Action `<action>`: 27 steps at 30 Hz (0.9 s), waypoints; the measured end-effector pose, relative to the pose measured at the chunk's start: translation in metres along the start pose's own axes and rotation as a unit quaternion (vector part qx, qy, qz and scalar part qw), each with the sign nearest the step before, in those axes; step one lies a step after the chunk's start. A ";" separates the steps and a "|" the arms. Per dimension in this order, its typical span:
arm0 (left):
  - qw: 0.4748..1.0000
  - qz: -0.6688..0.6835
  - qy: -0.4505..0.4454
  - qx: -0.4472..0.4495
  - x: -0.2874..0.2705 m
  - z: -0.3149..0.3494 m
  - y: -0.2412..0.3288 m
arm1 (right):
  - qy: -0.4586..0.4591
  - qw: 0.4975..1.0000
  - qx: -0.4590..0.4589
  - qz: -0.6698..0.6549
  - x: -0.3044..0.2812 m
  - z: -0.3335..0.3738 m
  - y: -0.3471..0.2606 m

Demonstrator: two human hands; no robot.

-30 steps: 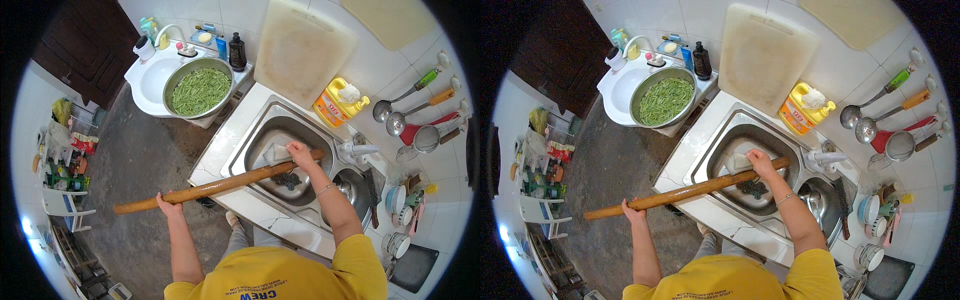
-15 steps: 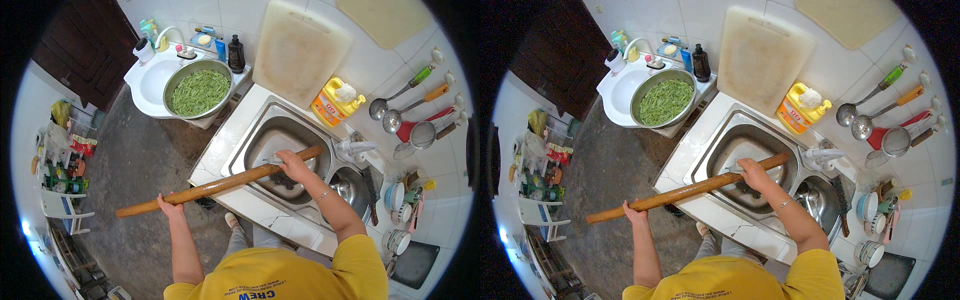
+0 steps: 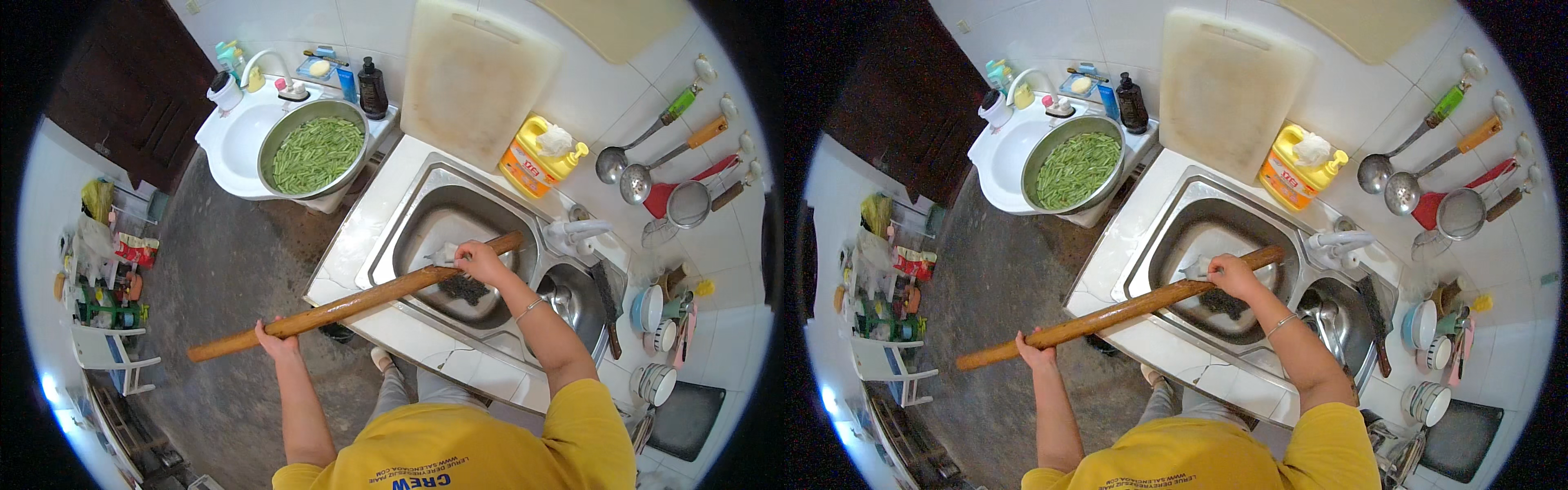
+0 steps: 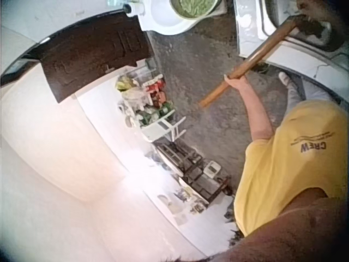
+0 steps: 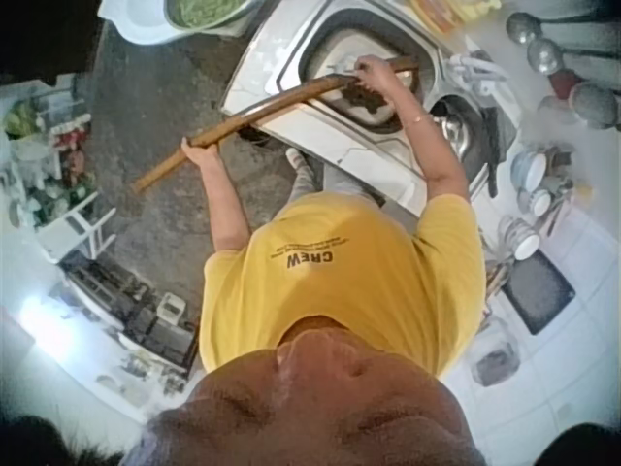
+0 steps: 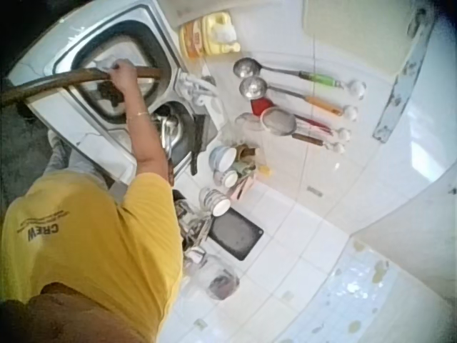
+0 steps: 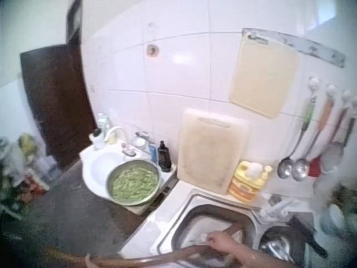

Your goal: The person picks up a long wooden pole, moves a large metal pot aside, and washes the pole in a sink using a cloth and running water, scrubbing its entire length repeatedly.

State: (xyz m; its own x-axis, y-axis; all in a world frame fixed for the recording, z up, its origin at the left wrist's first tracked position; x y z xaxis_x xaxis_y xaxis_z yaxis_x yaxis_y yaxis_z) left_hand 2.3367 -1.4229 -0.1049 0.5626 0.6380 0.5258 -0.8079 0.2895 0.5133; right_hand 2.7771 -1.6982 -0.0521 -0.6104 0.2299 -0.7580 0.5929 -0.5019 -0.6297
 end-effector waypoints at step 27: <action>0.999 -0.011 0.025 0.023 -0.015 0.013 0.003 | -0.038 0.924 -0.154 0.348 0.056 -0.018 -0.061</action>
State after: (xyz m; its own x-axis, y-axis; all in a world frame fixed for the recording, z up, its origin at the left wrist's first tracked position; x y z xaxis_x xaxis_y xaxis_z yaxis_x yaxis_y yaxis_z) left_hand 2.3279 -1.4408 -0.1023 0.5690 0.6676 0.4801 -0.7861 0.2704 0.5558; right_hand 2.7159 -1.6395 -0.0590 -0.0532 -0.1252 -0.9907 0.9698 -0.2428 -0.0214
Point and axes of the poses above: each hand's wrist, its own z-axis away from the middle knuckle, its own x-axis out of the palm, y = z × x, the point moved 9 cm from there along -z, towards the middle knuckle, and after that the axes turned 13 degrees about z, right-handed, at the moved point
